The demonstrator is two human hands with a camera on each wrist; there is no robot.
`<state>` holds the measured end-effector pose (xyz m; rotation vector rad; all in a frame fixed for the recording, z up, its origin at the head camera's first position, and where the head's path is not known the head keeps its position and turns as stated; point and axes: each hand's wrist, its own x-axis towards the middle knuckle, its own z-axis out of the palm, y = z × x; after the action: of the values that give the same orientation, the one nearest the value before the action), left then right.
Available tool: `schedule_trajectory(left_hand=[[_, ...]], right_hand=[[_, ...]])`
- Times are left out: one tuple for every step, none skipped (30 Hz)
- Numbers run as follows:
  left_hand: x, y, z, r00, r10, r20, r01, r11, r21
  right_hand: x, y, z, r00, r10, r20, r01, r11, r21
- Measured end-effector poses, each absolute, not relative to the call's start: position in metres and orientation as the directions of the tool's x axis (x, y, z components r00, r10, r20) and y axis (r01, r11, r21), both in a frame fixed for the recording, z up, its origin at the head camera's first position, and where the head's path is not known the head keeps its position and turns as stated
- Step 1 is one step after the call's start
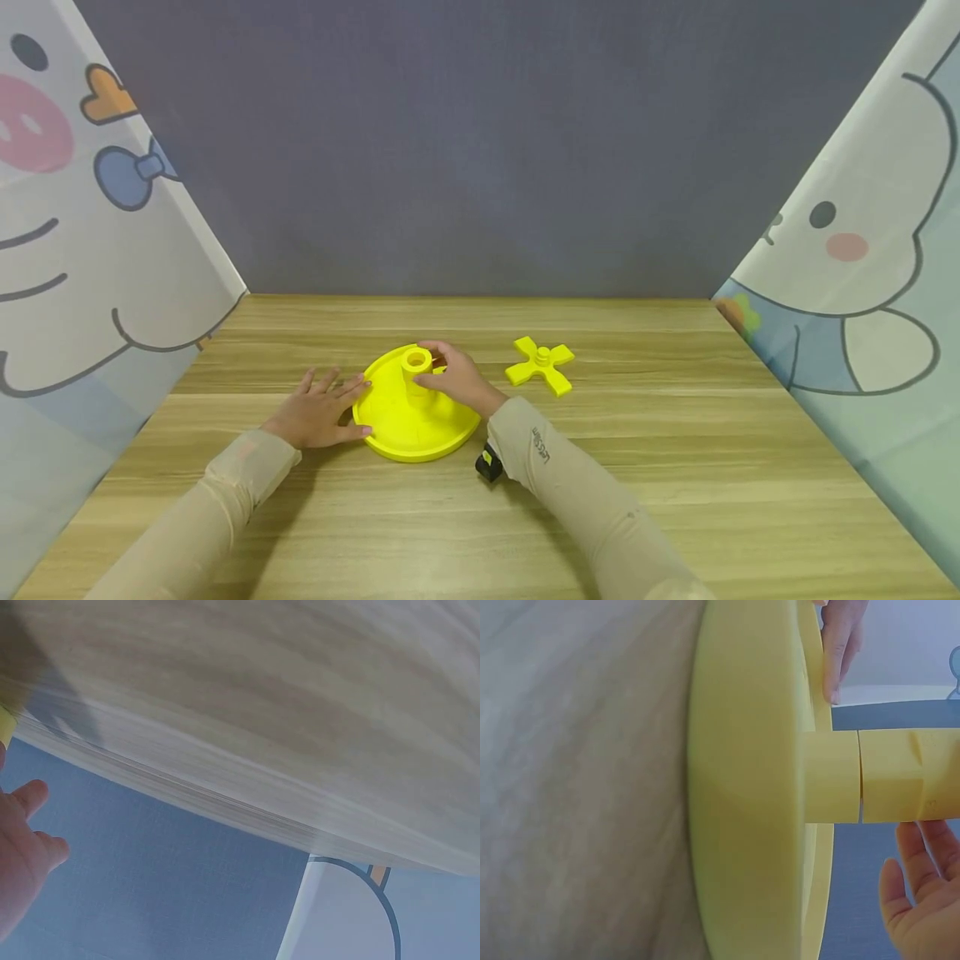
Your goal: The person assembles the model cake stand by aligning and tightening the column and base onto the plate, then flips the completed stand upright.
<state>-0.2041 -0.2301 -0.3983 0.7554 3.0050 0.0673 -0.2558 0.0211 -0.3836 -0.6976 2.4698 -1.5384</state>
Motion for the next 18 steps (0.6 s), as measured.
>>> schedule_trajectory(left_hand=[[-0.2042, -0.2303, -0.3984, -0.88, 0.473, -0.029, 0.472, 0.88, 0.053], [-0.2044, -0.2305, -0.3985, -0.88, 0.474, -0.028, 0.472, 0.88, 0.054], [-0.2043, -0.2304, -0.3983, -0.881, 0.472, -0.03, 0.471, 0.881, 0.054], [-0.2042, -0.2304, -0.398, -0.88, 0.473, -0.031, 0.471, 0.88, 0.056], [-0.2041, -0.2303, -0.3977, -0.88, 0.474, -0.034, 0.471, 0.88, 0.056], [-0.204, -0.23, -0.3973, -0.879, 0.475, -0.036, 0.473, 0.879, 0.055], [-0.2039, -0.2301, -0.3972, -0.879, 0.475, -0.041, 0.472, 0.88, 0.055], [-0.2036, -0.23, -0.3969, -0.879, 0.474, -0.046, 0.472, 0.88, 0.054], [-0.2033, -0.2297, -0.3964, -0.879, 0.474, -0.049, 0.472, 0.88, 0.053], [-0.2032, -0.2295, -0.3962, -0.878, 0.475, -0.052, 0.473, 0.88, 0.053], [-0.2029, -0.2293, -0.3958, -0.879, 0.474, -0.055, 0.472, 0.88, 0.053], [-0.2026, -0.229, -0.3954, -0.879, 0.474, -0.058, 0.471, 0.881, 0.054], [-0.2023, -0.229, -0.395, -0.88, 0.472, -0.061, 0.469, 0.882, 0.055], [-0.2021, -0.2289, -0.3947, -0.88, 0.471, -0.062, 0.468, 0.882, 0.057], [-0.2019, -0.2289, -0.3944, -0.88, 0.47, -0.063, 0.467, 0.882, 0.06], [-0.2018, -0.229, -0.3942, -0.881, 0.469, -0.064, 0.465, 0.883, 0.063], [-0.2017, -0.2292, -0.394, -0.881, 0.469, -0.062, 0.466, 0.883, 0.064], [-0.2016, -0.2294, -0.3939, -0.881, 0.469, -0.062, 0.465, 0.883, 0.065]], right_hand=[[-0.2561, 0.0203, -0.3834, -0.886, -0.448, 0.116, -0.303, 0.372, -0.878], [-0.2564, 0.0195, -0.3832, -0.892, -0.436, 0.117, -0.299, 0.377, -0.877], [-0.2564, 0.0187, -0.3829, -0.899, -0.423, 0.116, -0.293, 0.382, -0.876], [-0.2564, 0.0181, -0.3825, -0.904, -0.412, 0.112, -0.284, 0.385, -0.878], [-0.2564, 0.0175, -0.3821, -0.909, -0.402, 0.109, -0.275, 0.385, -0.881], [-0.2565, 0.017, -0.3819, -0.912, -0.395, 0.107, -0.271, 0.386, -0.882], [-0.2564, 0.0166, -0.3818, -0.914, -0.393, 0.103, -0.265, 0.384, -0.885], [-0.2564, 0.0164, -0.3818, -0.913, -0.397, 0.095, -0.257, 0.379, -0.889], [-0.2561, 0.0167, -0.3815, -0.909, -0.409, 0.085, -0.25, 0.369, -0.895], [-0.2559, 0.0171, -0.3813, -0.903, -0.424, 0.072, -0.242, 0.362, -0.9], [-0.2558, 0.0177, -0.3813, -0.895, -0.441, 0.06, -0.236, 0.355, -0.904], [-0.2558, 0.0185, -0.3813, -0.886, -0.461, 0.05, -0.234, 0.351, -0.907], [-0.2556, 0.0193, -0.3813, -0.877, -0.479, 0.037, -0.226, 0.343, -0.912], [-0.2556, 0.02, -0.3813, -0.869, -0.494, 0.026, -0.22, 0.339, -0.915], [-0.2557, 0.0206, -0.3815, -0.863, -0.504, 0.021, -0.22, 0.338, -0.915], [-0.2561, 0.021, -0.3821, -0.861, -0.509, 0.018, -0.22, 0.339, -0.915], [-0.2564, 0.0211, -0.3829, -0.86, -0.51, 0.02, -0.221, 0.336, -0.916], [-0.2569, 0.021, -0.3838, -0.859, -0.511, 0.025, -0.224, 0.332, -0.916]])
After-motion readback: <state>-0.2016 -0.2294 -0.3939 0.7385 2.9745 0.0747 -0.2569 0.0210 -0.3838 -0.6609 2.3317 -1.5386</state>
